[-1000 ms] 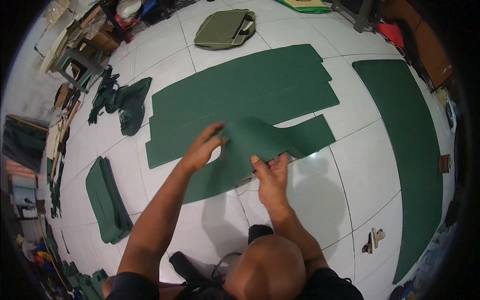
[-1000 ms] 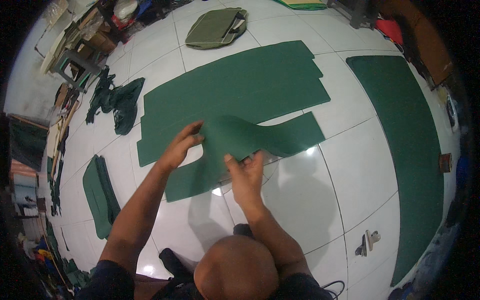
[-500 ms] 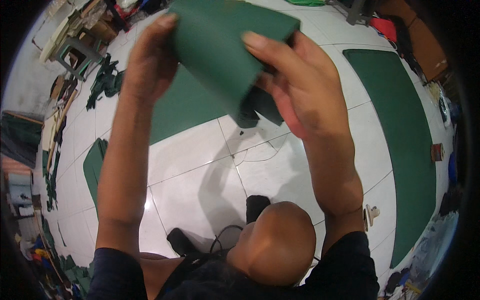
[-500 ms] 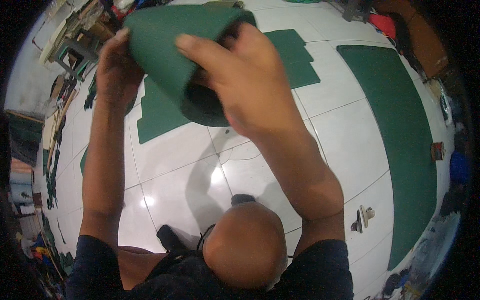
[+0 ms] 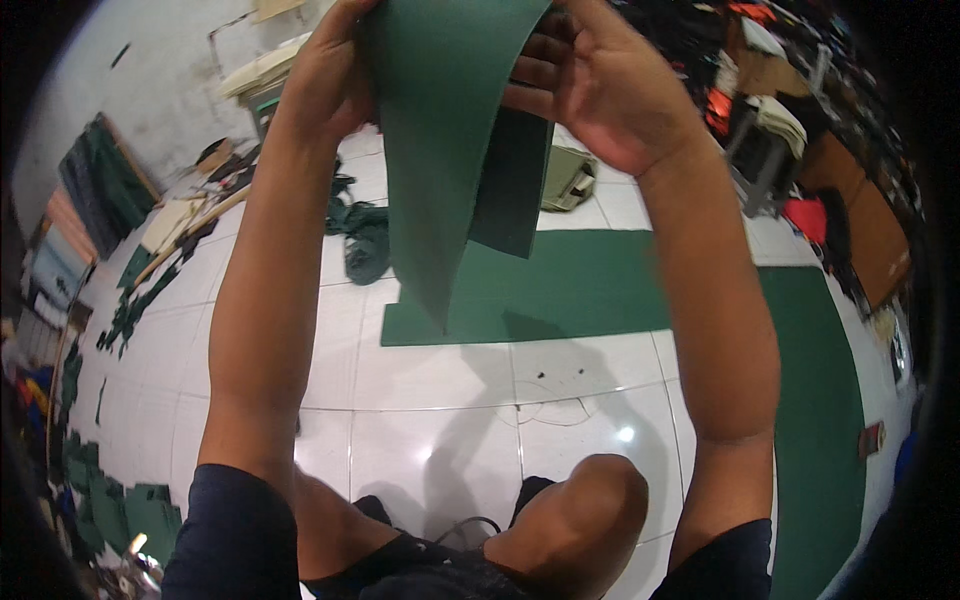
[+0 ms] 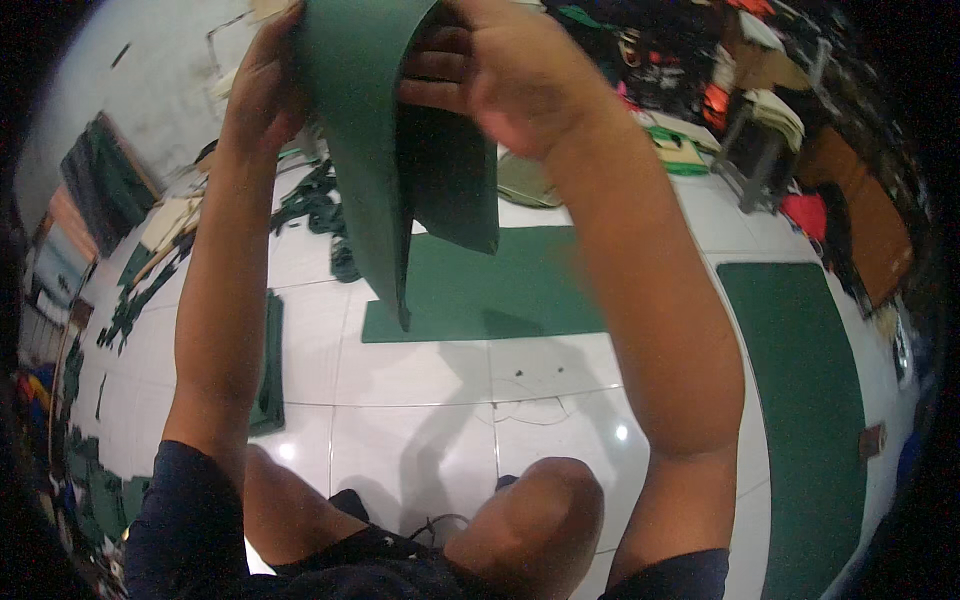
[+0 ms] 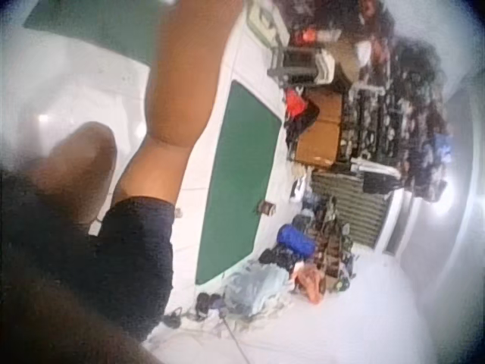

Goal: The person sits on a tiled floor and folds several large green fabric pieces into smaller rectangles, stacking them neatly. They then use a handheld electric cutter to trim the edges of a larger green sheet.

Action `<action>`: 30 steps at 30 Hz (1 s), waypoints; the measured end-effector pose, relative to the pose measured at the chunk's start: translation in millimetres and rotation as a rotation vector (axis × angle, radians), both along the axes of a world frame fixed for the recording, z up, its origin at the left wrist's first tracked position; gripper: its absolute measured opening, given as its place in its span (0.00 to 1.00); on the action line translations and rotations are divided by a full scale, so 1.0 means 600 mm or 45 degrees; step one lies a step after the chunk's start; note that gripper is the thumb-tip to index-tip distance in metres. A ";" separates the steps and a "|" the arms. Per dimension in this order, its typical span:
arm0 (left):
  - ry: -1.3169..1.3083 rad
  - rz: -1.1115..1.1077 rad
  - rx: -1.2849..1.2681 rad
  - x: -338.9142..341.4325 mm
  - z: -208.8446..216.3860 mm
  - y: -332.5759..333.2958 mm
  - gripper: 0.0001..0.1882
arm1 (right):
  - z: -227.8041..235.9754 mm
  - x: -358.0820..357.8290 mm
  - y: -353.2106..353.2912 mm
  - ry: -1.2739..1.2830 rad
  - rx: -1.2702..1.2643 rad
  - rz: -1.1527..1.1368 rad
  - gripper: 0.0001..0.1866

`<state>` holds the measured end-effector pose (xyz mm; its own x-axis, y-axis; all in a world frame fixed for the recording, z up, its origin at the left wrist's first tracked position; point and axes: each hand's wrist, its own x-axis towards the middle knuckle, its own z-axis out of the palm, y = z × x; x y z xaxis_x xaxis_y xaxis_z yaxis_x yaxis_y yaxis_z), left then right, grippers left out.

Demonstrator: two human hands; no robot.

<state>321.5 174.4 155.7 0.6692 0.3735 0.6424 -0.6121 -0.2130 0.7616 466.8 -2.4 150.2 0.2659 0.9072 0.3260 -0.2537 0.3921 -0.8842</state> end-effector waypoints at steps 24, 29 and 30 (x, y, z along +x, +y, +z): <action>-0.065 0.960 0.152 -0.498 -0.146 0.105 0.40 | -0.131 -0.456 0.285 -0.198 0.452 -0.083 0.22; 0.605 0.836 0.050 -0.568 -0.393 0.086 0.45 | -0.211 -0.434 0.299 0.073 0.434 -0.081 0.21; 0.634 0.696 -0.066 -0.580 -0.412 0.068 0.41 | -0.236 -0.440 0.296 0.115 0.416 -0.077 0.21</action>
<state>-26.8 215.3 -91.5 0.5863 0.7588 0.2836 -0.0083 -0.3444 0.9388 203.0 175.0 8.6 0.3576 0.7401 0.5696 -0.2929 0.6680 -0.6841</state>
